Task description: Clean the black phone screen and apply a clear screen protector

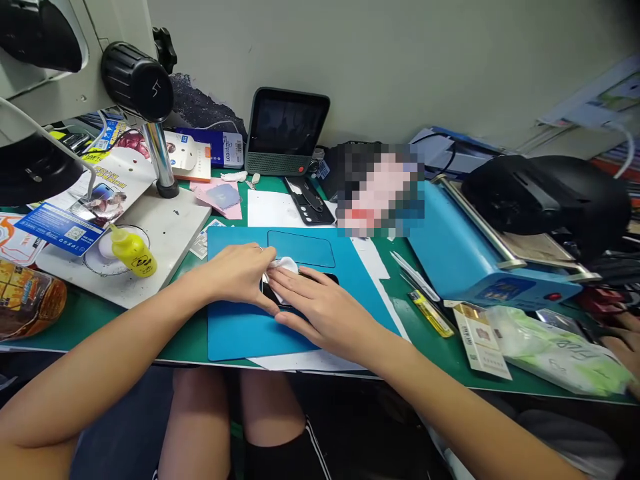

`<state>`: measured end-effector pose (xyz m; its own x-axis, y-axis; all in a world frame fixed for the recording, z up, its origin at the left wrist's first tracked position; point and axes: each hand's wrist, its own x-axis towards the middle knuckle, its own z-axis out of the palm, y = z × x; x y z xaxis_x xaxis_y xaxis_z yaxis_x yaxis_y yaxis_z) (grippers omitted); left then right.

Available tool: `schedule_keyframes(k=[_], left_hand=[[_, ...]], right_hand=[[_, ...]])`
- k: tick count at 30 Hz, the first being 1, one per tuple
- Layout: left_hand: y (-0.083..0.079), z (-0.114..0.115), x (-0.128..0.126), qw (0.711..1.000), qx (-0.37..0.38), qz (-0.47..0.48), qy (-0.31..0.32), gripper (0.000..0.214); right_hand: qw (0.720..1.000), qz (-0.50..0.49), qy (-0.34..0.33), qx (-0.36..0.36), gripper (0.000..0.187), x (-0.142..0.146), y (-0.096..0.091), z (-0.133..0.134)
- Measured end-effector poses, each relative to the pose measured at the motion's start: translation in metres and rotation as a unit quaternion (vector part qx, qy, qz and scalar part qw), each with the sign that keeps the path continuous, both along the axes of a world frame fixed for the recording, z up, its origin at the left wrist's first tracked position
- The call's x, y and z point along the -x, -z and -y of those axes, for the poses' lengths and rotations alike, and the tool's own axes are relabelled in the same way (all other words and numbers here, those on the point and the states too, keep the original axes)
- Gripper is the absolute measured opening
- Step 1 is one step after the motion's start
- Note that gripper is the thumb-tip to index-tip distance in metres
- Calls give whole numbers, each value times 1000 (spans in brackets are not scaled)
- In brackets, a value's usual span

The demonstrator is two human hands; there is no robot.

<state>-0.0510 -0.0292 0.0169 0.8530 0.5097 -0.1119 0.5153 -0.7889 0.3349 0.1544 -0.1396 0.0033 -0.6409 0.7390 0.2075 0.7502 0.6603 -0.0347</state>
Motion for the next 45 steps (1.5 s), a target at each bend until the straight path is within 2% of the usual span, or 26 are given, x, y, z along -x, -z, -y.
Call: schedule_keyframes(k=[3, 9, 14, 20, 26, 34, 37, 41, 45], left_hand=[[1, -1, 0, 1000, 6, 4, 2, 68], [1, -1, 0, 1000, 16, 10, 1, 61], [0, -1, 0, 1000, 19, 16, 1, 67], [2, -3, 0, 1000, 26, 16, 4, 58], [3, -2, 0, 1000, 22, 14, -1, 66], [1, -2, 1, 1000, 10, 10, -6, 57], [-1, -4, 2, 1000, 6, 5, -2, 62], [-1, -6, 2, 1000, 5, -3, 0, 76], [-2, -7, 3, 1000, 4, -4, 0, 77]], right_hand=[[1000, 11, 14, -6, 51, -5, 1, 6], [999, -14, 29, -2, 49, 2, 6, -3], [999, -13, 38, -9, 50, 1, 7, 5], [999, -26, 38, -15, 49, 9, 6, -1], [998, -6, 36, -42, 49, 0, 5, 23], [996, -39, 77, -26, 69, 26, 12, 7], [994, -45, 95, -29, 70, 25, 14, 23], [991, -34, 130, -27, 69, 9, 17, 53], [990, -25, 136, -20, 68, -6, 19, 64]])
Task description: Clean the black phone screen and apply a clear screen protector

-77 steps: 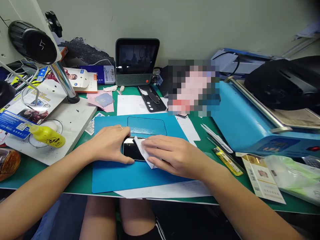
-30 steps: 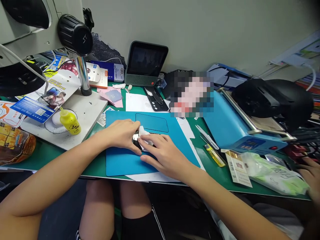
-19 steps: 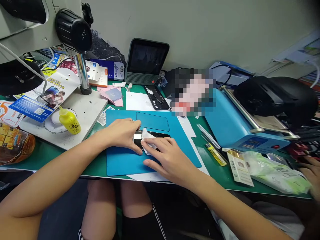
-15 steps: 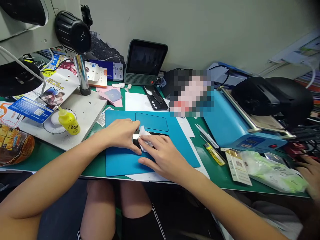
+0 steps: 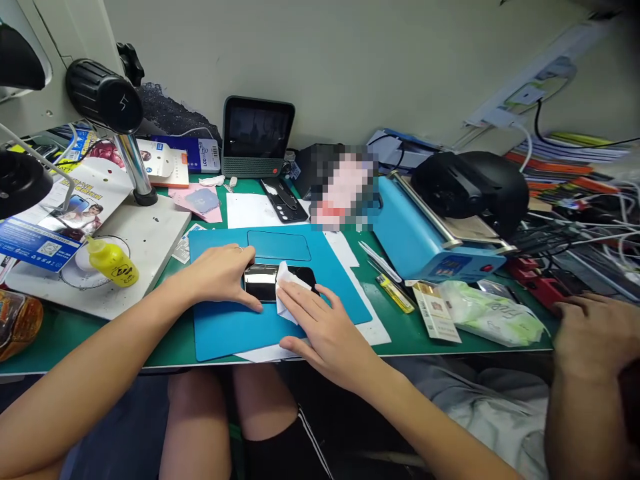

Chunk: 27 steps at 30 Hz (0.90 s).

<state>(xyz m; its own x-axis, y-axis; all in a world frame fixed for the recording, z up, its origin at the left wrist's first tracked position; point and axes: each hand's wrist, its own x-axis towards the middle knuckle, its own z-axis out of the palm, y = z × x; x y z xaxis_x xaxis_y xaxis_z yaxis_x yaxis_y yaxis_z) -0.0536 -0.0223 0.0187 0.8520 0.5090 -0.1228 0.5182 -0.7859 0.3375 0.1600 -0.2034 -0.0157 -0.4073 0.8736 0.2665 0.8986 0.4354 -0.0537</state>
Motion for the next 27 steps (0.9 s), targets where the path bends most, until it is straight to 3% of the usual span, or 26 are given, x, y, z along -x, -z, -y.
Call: schedule_keyframes(k=[3, 7, 11, 18, 27], left_hand=[[-1, 0, 0, 1000, -3, 1, 2, 77], [0, -1, 1, 1000, -11, -3, -2, 76], [4, -3, 1, 1000, -14, -5, -2, 77], [5, -4, 0, 1000, -13, 1, -1, 77], [1, 0, 0, 999, -31, 27, 5, 78]], right_hand=[[998, -58, 11, -33, 68, -8, 0, 2], [974, -172, 109, -100, 34, -14, 0, -2], [966, -186, 165, -69, 22, -9, 1, -19], [964, -224, 141, 17, 15, 3, -9, -35], [950, -295, 98, 38, 16, -20, -28, -45]])
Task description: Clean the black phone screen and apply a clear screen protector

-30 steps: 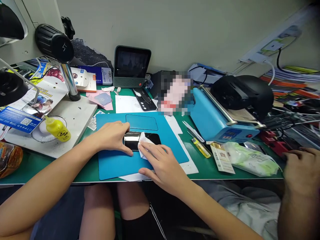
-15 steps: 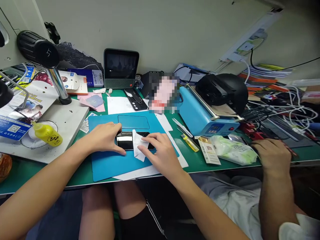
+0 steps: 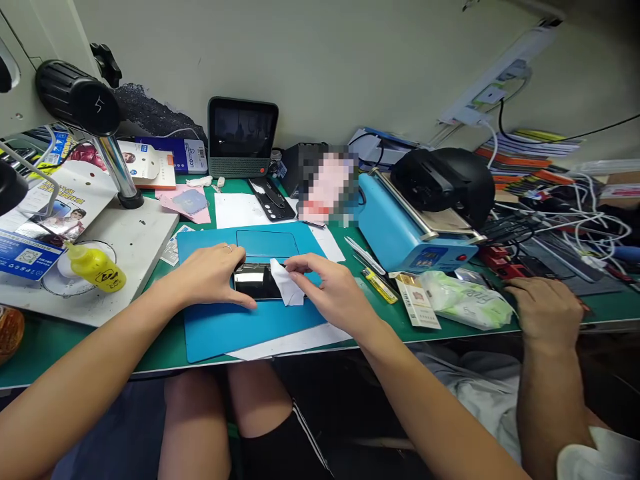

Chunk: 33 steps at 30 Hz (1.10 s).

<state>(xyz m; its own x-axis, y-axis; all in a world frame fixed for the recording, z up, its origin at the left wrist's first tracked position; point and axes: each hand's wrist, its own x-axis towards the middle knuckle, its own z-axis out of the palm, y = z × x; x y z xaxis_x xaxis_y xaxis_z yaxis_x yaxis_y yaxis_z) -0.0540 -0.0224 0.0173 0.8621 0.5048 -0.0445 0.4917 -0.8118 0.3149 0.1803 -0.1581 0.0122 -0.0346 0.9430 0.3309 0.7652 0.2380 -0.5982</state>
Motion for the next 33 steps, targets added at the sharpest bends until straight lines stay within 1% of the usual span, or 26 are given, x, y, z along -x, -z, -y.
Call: schedule_keyframes(k=[2, 4, 7, 9, 12, 13, 16, 20, 22, 24, 29, 33], left_hand=[[-1, 2, -1, 1000, -18, 26, 1, 77], [0, 4, -3, 996, -41, 74, 30, 72], [6, 5, -4, 979, -82, 149, 111, 53], [10, 5, -5, 971, -98, 172, 134, 44], [13, 6, -7, 969, -98, 180, 140, 31], [12, 6, -7, 968, -98, 181, 143, 30], [10, 9, -9, 966, -103, 190, 143, 36], [9, 12, -9, 961, -109, 213, 140, 34], [9, 12, -10, 961, -114, 208, 144, 32], [10, 12, -11, 962, -121, 199, 142, 36], [9, 12, -11, 953, -157, 226, 126, 38], [8, 11, -8, 934, -171, 284, 134, 28]], right_hand=[[1000, -18, -23, -2, 24, 2, 3, -3], [998, -39, -39, -7, 30, 6, 6, -4], [997, -70, -41, -17, 29, 12, 11, -4], [995, -92, -34, -24, 25, 14, 11, -4], [992, -122, -20, -28, 22, 16, 9, -2], [991, -131, -16, -27, 21, 17, 7, -1], [987, -156, -15, -21, 21, 20, 4, 2], [981, -193, -18, -18, 24, 25, 5, 1], [978, -210, -14, -16, 26, 26, 7, 0], [975, -222, -5, -10, 26, 26, 9, 0], [972, -233, 30, -2, 25, 20, 12, 2], [977, -207, 56, -16, 23, 10, 14, 3]])
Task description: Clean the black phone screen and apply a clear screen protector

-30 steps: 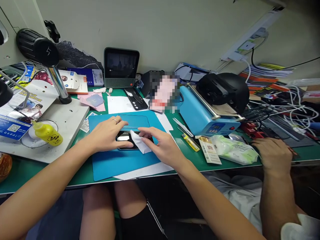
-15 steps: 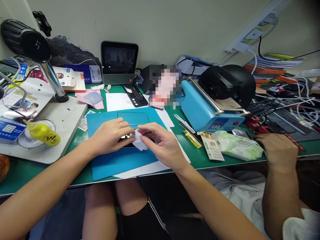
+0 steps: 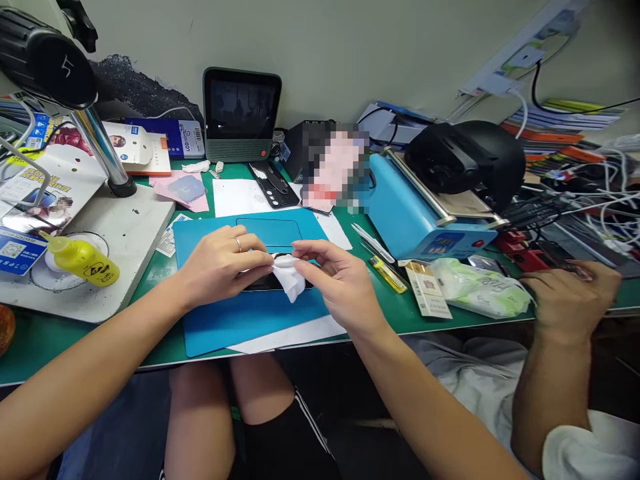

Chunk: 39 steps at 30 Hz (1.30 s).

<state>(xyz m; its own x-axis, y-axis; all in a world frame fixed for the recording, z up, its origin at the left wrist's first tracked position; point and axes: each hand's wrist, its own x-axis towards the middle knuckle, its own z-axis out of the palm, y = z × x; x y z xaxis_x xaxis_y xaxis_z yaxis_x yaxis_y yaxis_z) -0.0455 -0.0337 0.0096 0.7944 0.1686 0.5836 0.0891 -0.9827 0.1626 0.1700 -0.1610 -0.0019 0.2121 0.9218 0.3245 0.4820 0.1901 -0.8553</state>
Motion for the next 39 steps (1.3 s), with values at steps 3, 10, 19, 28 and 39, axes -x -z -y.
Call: schedule_keyframes(k=[3, 10, 19, 28, 39], left_hand=[[1, -2, 0, 1000, 8, 8, 15, 19], [3, -6, -1, 998, 47, -51, -9, 15], [3, -11, 2, 986, 115, -59, -102, 30], [1, -15, 5, 968, 190, -48, -158, 43], [-1, -13, 1, 954, 227, -114, -162, 41]], right_hand=[[999, 49, 15, -10, 20, -7, 3, 0], [969, 239, 32, -57, 19, -17, 17, 3], [893, 415, -173, 35, 95, 4, 27, 22], [894, 365, -225, 131, 129, 63, 7, -17], [881, 412, -119, 198, 112, -13, 18, 15]])
